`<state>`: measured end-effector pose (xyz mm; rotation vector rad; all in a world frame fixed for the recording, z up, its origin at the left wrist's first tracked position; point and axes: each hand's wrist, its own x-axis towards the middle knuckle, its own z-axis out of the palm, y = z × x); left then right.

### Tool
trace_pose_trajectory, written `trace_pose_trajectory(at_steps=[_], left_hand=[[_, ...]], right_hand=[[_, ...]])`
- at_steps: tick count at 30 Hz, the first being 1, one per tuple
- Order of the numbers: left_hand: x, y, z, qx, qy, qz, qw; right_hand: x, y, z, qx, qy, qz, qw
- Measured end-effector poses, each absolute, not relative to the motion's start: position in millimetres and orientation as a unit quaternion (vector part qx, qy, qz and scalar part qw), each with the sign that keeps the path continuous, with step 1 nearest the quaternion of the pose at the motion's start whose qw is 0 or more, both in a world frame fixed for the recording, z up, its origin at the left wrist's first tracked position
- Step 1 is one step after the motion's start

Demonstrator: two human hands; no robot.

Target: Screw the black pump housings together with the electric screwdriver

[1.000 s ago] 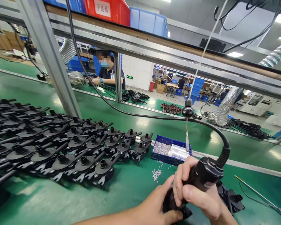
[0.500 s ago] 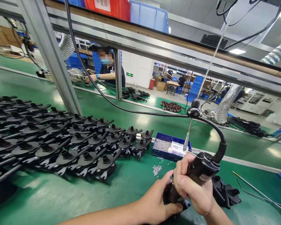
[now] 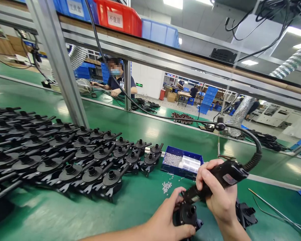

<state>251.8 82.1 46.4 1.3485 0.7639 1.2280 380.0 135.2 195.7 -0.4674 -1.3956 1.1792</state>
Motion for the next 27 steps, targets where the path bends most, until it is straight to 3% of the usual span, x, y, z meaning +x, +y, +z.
trace_pose_trajectory(at_steps=[10,20,27], left_hand=[[251,86,42,0.577,0.296,0.518,0.557],[253,85,39,0.573,0.304,0.525,0.551],[235,90,48,0.576,0.372,0.492,0.537]], right_hand=[[372,140,185,-0.232,-0.628,0.534,0.517],[362,129,187,-0.287,-0.616,0.468,0.565],[380,140,198,-0.213,-0.593,0.469,0.619]])
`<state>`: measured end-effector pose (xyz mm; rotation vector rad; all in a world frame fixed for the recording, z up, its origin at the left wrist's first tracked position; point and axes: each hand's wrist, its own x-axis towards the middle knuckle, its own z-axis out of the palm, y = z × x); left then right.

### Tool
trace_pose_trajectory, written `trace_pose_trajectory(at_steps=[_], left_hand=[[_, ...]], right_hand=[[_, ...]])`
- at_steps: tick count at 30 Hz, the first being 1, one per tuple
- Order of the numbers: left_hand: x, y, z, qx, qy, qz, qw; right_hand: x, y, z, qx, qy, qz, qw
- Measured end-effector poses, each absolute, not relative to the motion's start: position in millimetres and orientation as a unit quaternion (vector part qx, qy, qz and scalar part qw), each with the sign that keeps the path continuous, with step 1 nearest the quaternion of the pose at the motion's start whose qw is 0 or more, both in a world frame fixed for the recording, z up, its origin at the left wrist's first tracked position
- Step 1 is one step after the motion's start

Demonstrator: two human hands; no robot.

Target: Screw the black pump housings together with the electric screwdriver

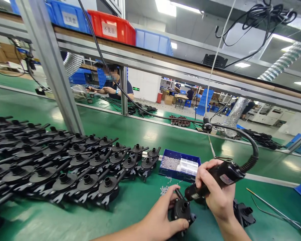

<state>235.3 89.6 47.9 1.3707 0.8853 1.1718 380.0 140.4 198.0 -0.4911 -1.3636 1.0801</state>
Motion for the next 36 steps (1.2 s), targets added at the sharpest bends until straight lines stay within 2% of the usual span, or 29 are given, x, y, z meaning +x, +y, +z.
trace_pose_trajectory(at_steps=[8,13,23,28,32,36], left_hand=[[231,89,43,0.573,0.373,0.486,0.544],[232,87,44,0.563,0.369,0.49,0.554],[234,84,57,0.552,0.378,0.494,0.555],[231,86,33,0.575,0.39,0.459,0.554],[228,81,22,0.549,0.374,0.469,0.582],[224,70,42,0.421,0.347,0.549,0.634]], right_hand=[[386,153,198,-0.255,-0.628,0.5,0.54],[383,154,187,-0.214,-0.649,0.534,0.497],[374,155,185,-0.286,-0.6,0.47,0.581],[387,166,190,-0.287,-0.586,0.446,0.612],[385,180,182,-0.317,-0.601,0.443,0.585],[376,192,169,-0.351,-0.624,0.454,0.53]])
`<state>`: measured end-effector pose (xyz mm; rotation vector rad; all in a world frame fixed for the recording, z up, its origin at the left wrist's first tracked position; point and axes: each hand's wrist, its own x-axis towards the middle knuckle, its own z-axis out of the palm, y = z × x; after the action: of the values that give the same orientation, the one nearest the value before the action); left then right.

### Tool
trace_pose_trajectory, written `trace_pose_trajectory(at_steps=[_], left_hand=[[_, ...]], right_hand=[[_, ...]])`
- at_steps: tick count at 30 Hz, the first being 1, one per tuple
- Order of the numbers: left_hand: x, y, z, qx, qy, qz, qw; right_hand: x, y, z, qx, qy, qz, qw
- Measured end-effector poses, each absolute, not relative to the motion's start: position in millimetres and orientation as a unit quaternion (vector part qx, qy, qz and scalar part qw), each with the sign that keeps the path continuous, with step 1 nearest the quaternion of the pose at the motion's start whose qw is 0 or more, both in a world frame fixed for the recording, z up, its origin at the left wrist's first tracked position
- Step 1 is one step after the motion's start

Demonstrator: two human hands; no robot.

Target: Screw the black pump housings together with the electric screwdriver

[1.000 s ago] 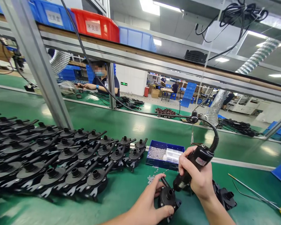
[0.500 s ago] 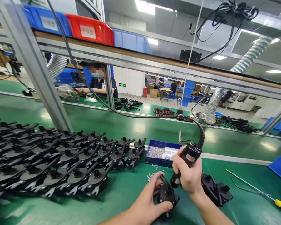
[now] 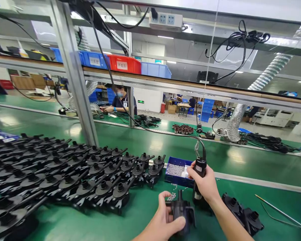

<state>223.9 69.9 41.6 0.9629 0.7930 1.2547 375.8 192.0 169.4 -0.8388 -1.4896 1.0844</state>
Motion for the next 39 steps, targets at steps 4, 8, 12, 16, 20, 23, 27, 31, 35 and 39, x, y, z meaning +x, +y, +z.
trace_pose_trajectory(at_steps=[4,8,12,16,20,23,27,31,35,39], left_hand=[[217,64,56,0.366,0.352,0.575,0.642],[214,61,57,0.359,0.374,0.572,0.636],[214,57,64,0.35,0.404,0.578,0.617],[211,55,77,0.409,0.527,0.587,0.459],[206,61,75,0.485,0.594,0.593,0.246],[202,65,65,0.523,0.599,0.591,0.135],[193,62,62,0.585,0.557,0.588,0.034],[183,58,69,0.667,0.47,0.574,-0.069],[178,58,71,0.689,0.443,0.562,-0.114],[178,60,68,0.697,0.437,0.545,-0.16]], right_hand=[[376,199,162,-0.375,-0.636,0.449,0.503],[379,203,161,-0.395,-0.643,0.435,0.491],[381,205,163,-0.398,-0.666,0.412,0.478],[382,201,166,-0.391,-0.668,0.369,0.514],[384,188,174,-0.356,-0.709,0.142,0.593],[385,175,182,-0.329,-0.799,0.177,0.472],[383,165,188,-0.356,-0.837,0.376,0.176],[381,165,188,-0.332,-0.841,0.411,0.114],[382,166,188,-0.329,-0.831,0.433,0.117],[383,167,186,-0.332,-0.831,0.428,0.124]])
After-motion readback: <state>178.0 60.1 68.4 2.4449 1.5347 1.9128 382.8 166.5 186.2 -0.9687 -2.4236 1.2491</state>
